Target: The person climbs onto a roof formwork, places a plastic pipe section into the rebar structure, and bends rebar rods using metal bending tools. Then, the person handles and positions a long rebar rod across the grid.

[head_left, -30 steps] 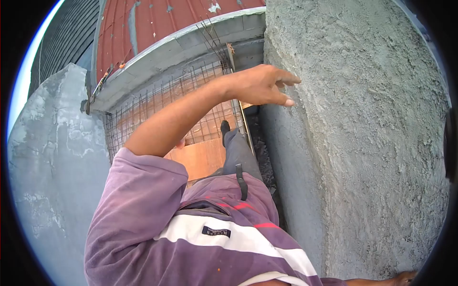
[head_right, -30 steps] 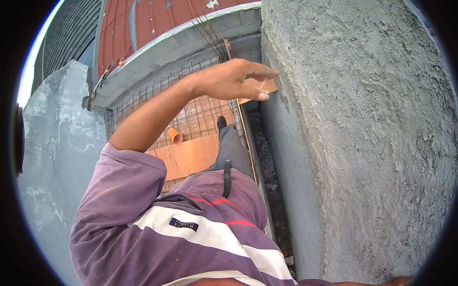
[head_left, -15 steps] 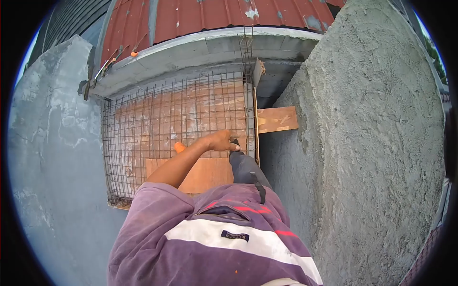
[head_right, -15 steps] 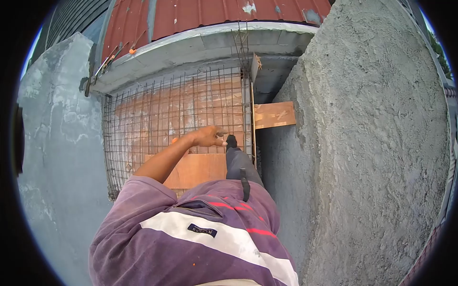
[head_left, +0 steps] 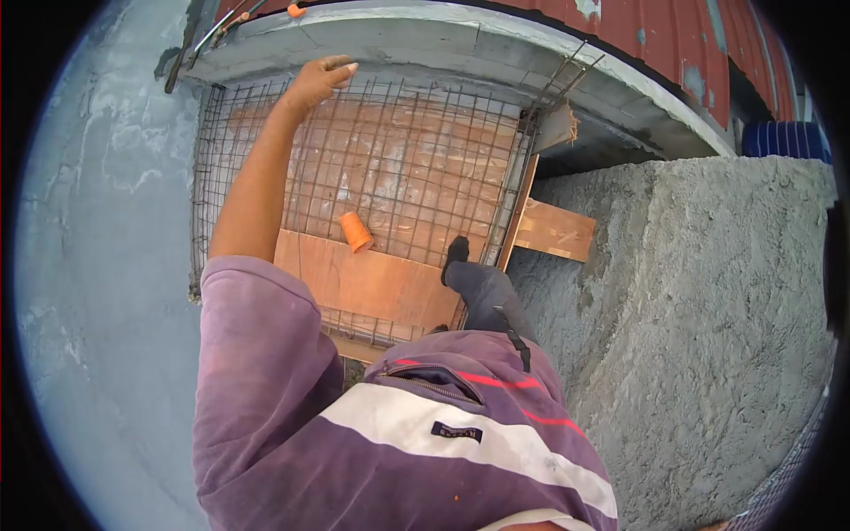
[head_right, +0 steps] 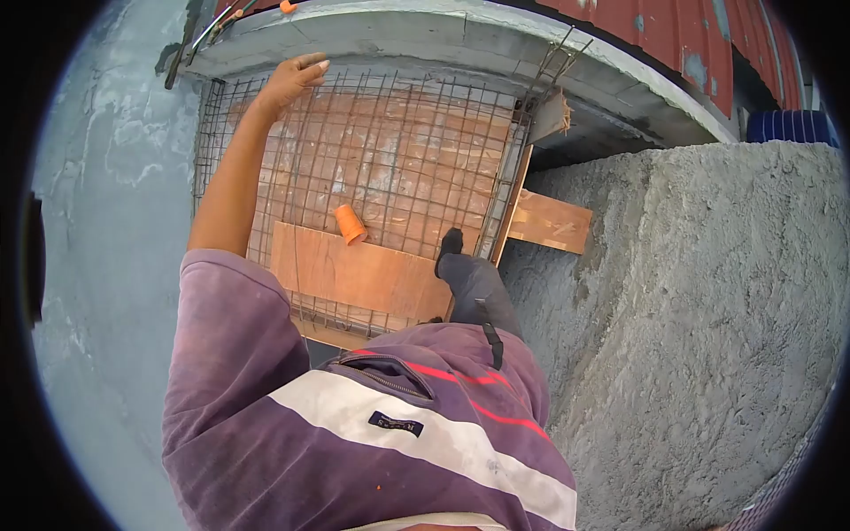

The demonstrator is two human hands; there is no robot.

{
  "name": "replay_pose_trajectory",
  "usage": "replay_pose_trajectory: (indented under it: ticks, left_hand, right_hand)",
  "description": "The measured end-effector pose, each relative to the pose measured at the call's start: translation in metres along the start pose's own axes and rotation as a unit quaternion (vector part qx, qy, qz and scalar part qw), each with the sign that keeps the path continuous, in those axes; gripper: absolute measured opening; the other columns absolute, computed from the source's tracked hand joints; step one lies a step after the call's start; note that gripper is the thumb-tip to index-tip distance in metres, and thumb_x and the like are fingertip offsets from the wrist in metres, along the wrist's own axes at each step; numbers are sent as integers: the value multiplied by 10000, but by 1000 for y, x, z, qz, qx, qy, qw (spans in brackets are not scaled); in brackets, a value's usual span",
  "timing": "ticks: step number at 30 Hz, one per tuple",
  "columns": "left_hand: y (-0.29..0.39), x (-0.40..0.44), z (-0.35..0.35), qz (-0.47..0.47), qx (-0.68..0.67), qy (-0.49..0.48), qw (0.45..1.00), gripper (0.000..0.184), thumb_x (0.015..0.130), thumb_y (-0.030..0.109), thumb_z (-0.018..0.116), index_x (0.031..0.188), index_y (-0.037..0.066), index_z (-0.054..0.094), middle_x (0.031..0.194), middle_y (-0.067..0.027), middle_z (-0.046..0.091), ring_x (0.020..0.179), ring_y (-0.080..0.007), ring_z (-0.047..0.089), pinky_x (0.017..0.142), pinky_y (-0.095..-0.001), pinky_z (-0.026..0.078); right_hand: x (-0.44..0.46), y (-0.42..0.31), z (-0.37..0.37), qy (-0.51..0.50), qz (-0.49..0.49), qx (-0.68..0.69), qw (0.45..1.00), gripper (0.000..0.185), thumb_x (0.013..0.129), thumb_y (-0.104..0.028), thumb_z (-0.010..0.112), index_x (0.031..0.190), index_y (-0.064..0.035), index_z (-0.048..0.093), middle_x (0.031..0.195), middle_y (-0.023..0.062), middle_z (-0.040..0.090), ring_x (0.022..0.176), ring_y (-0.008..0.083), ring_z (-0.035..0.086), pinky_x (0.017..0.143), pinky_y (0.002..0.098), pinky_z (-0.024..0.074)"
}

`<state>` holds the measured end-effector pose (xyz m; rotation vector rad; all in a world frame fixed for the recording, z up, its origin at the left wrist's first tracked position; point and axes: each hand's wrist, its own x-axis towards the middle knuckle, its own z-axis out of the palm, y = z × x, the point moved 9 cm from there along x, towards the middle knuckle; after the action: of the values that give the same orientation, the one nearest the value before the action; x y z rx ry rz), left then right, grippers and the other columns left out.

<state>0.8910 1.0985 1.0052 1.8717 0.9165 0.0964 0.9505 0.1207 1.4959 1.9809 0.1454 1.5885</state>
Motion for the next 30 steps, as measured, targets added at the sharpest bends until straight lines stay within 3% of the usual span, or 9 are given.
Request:
replay_pose_trajectory:
  ticks: [6,12,17,22,30]
  left_hand:
    - [-110,-28,-63,-147,31,17,989,715,927,411,754,1446,-41,561,1243,-163,705,966,-221,660,881,-363,533]
    - [-173,-21,-20,-187,62,-45,979,680,937,344,740,1454,-51,546,1277,-196,690,1051,-235,670,935,-373,527]
    - [-158,4,82,-157,71,-118,978,664,942,318,725,1461,-52,536,1348,-239,658,1195,-286,653,1040,-390,496]
    - [-101,13,179,-90,111,-217,966,643,956,313,706,1459,-49,538,1397,-250,630,1305,-331,605,1109,-395,457]
    - [-34,47,224,-39,112,-279,953,660,965,316,691,1473,-64,508,1411,-266,615,1312,-355,601,1113,-415,461]
  right_hand:
    - [16,-37,42,-13,10,14,1000,440,992,-480,597,941,-43,594,942,233,573,865,378,553,761,522,419]
    - [26,-42,60,-26,0,-7,1000,428,983,-467,611,974,-39,591,980,241,565,902,385,543,789,521,414]
    - [36,-30,62,-36,-17,-37,999,422,975,-457,622,1002,-36,588,1011,247,558,933,392,535,812,521,411]
    - [35,-10,63,-53,-21,-59,997,420,967,-446,634,1029,-33,585,1042,253,552,964,398,527,836,521,408]
    - [23,21,59,-72,-9,-84,994,423,954,-428,652,1073,-29,581,1092,263,541,1013,409,514,873,520,402]
